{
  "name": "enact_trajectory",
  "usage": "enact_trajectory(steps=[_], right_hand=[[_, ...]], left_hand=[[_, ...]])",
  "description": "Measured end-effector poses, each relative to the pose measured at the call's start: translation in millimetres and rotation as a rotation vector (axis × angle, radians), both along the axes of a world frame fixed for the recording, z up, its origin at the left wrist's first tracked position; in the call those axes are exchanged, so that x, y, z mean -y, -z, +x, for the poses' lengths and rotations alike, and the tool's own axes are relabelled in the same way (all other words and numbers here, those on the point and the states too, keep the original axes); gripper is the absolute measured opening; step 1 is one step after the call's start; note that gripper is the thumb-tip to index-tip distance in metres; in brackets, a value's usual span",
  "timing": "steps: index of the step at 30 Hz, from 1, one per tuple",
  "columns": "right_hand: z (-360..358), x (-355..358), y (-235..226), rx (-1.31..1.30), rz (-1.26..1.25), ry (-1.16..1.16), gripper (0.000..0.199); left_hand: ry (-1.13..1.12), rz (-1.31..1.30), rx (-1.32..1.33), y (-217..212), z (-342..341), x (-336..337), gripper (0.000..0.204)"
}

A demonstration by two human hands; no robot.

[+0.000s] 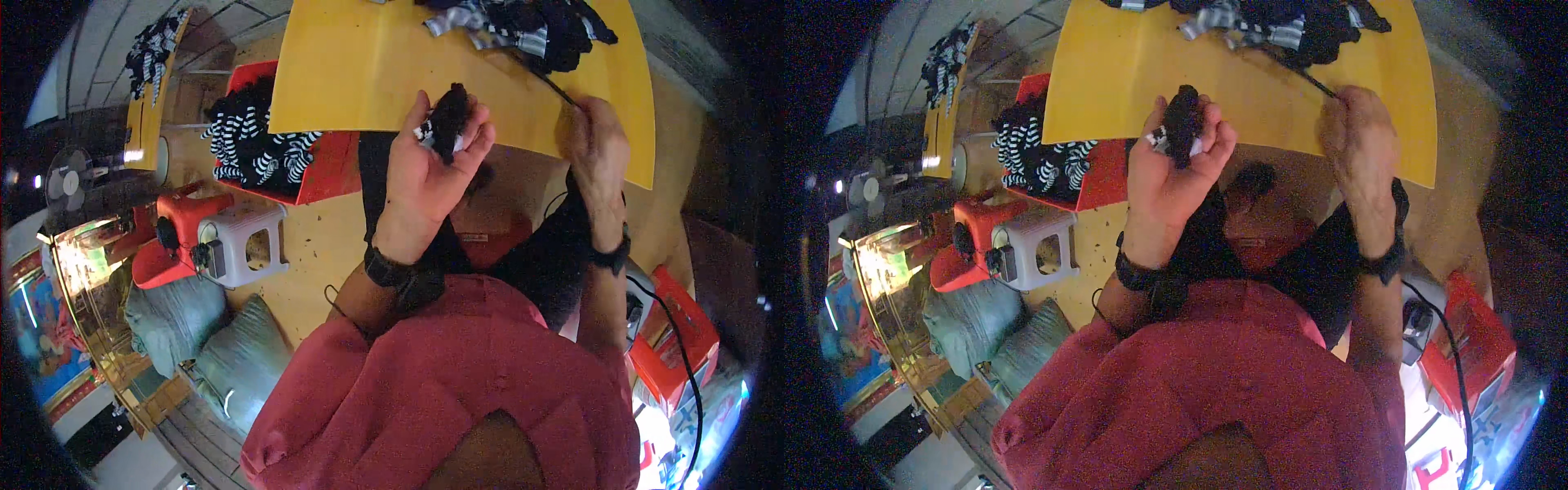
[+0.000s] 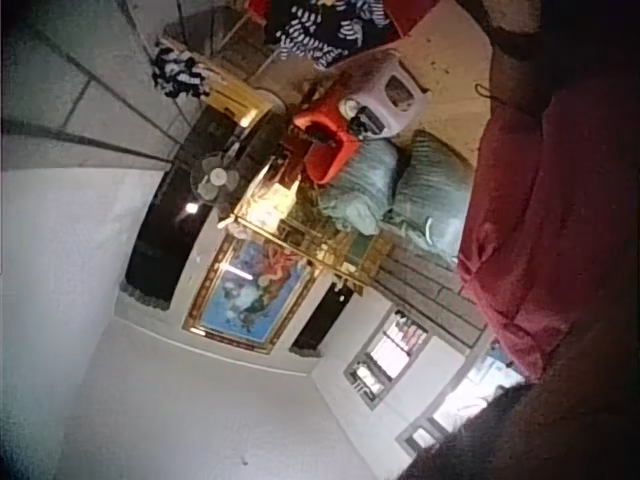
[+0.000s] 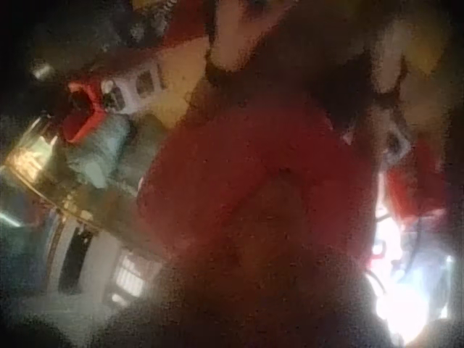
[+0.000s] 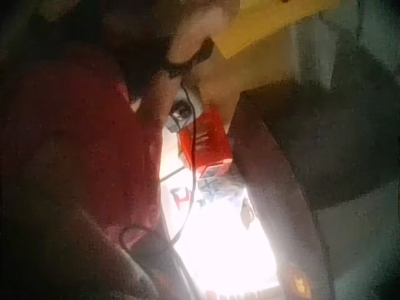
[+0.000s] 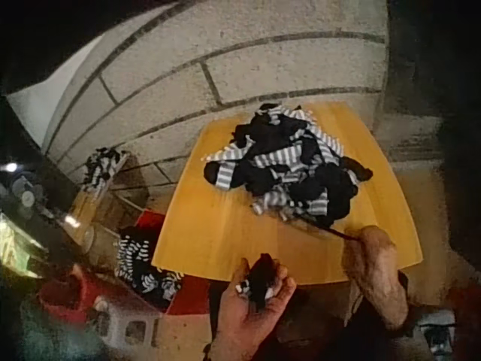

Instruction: Turning small striped fabric tubes right-side out using a thin turning rod.

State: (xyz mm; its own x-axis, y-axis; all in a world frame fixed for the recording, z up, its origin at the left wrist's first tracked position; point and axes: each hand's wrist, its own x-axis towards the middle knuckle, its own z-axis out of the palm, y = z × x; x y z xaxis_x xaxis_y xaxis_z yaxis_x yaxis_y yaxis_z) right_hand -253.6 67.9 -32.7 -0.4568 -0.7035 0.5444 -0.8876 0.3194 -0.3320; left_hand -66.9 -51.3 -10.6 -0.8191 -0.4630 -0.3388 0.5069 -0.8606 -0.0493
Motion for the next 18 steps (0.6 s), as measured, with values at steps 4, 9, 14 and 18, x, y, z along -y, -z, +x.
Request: enact_trajectory(steps=[4,9,14,18], right_hand=[[45,-49,-43,0.710,-0.033,0.075,0.019],[76,-122,-47,1.001,0.081,0.086,0.018],[93,-115,-46,0.729,0.019,0.007,0.016],[92,-114,-51,0.719,0.023,-0.012,0.015]], left_hand=[[-0.063,-0.038,0.114,5,3,9,0.029],[-0.062,-0.157,0.206,0,-4,14,0.026],[-0.077,-0.114,0.104,-8,-15,1,0.028],[-0.075,-0.177,0.149,-15,-20,-6,0.025]])
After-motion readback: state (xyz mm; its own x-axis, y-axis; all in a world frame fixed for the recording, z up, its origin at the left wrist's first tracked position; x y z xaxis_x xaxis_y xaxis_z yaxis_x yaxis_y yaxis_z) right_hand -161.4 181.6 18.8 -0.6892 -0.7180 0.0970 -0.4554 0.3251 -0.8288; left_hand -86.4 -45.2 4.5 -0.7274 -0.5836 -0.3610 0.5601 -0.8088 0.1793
